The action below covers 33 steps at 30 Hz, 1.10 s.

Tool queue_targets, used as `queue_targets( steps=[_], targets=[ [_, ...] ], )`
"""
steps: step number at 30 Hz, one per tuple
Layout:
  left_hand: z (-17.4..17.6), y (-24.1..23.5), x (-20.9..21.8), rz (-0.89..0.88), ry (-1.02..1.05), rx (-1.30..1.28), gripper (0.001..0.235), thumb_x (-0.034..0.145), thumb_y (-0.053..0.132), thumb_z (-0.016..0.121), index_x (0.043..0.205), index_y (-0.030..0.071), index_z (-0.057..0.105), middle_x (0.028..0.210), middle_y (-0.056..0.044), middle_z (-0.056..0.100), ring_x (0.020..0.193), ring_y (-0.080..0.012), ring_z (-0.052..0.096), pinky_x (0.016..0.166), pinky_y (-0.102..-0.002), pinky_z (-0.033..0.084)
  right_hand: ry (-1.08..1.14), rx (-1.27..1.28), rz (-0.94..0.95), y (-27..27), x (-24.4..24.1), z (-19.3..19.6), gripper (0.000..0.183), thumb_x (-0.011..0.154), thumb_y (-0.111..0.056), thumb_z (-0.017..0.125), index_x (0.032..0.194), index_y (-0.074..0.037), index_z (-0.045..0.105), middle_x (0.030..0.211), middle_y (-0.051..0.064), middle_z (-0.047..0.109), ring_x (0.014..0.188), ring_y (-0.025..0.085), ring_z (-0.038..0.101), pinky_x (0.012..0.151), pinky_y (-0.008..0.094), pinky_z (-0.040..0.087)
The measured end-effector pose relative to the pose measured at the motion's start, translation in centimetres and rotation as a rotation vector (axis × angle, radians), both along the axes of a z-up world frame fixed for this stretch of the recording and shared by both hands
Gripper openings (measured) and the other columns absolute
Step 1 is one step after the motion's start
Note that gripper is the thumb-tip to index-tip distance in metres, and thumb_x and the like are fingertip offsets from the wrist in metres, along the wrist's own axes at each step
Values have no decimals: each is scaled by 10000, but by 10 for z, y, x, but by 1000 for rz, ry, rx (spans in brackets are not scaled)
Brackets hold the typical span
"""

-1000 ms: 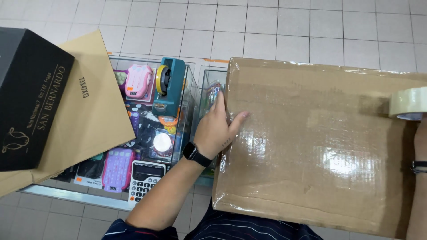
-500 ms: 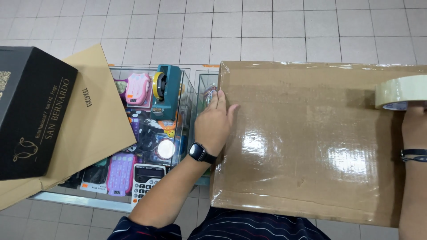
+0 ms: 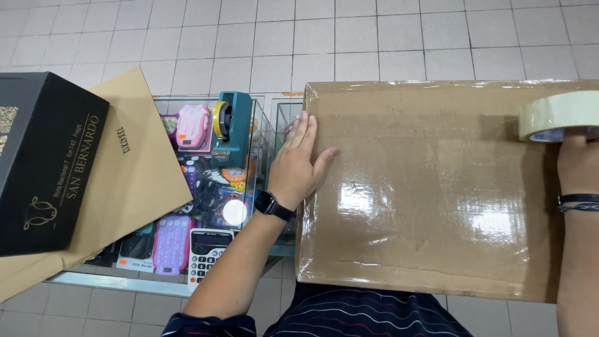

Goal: A person is sealing a large cardboard box with clear adhesive tape on a glass counter in a toy store.

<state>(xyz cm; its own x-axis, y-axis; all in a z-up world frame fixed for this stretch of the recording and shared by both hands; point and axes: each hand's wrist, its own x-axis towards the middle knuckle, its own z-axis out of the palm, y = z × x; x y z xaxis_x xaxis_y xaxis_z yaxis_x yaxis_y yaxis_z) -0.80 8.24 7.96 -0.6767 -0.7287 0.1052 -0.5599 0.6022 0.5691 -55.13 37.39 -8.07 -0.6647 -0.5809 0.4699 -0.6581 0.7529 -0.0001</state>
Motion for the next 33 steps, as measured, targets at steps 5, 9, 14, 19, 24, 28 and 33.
queue_targets(
  steps=[5,9,14,19,24,28,33],
  targets=[
    [9,2,1,-63,-100,-100,835,1038,565,361,1589,-37,186,1670,-250,180,1550,-353,211,1247,-438,215,-284,-250,23,-24,68,96,241,1119,-111,642,898,-39,575,787,128,619,689,282,591,587,442,467],
    [10,0,-1,-97,-204,-80,871,1042,620,262,1604,-30,121,1682,-244,117,1554,-342,161,1241,-428,191,-302,-179,96,-29,68,124,190,857,-120,681,1011,-44,761,932,185,752,804,405,676,662,469,502],
    [10,1,-3,-91,-150,-69,860,1033,546,396,1601,-41,127,1686,-250,122,1549,-365,201,1175,-447,321,-387,-160,251,-37,102,183,380,884,-83,599,1246,-48,710,1030,233,726,881,473,651,713,524,494],
    [19,4,-4,-69,-184,43,886,1009,534,401,1612,-3,38,1705,-234,21,1544,-394,210,1083,-485,440,-176,-228,335,-9,60,179,415,883,60,537,1269,55,692,1090,262,728,911,467,659,759,524,521],
    [26,9,-12,-2,-237,135,895,979,517,400,1622,42,-3,1729,-170,-16,1574,-349,143,1069,-513,423,-352,-189,325,0,46,197,590,804,44,533,1355,-85,704,1074,196,734,904,426,650,775,495,509],
    [30,10,-16,24,-251,183,886,982,503,375,1619,71,-65,1732,-141,-48,1594,-304,56,1156,-488,316,-255,-224,434,15,14,201,583,760,107,478,1291,-26,678,1163,178,717,1031,406,626,813,493,490],
    [33,14,-26,89,-227,283,898,970,441,403,1606,69,-109,1716,-141,-93,1591,-259,-25,1254,-395,96,-415,-358,461,35,-19,194,541,759,137,451,1242,27,669,1131,195,708,1012,374,637,779,454,497]
  ],
)
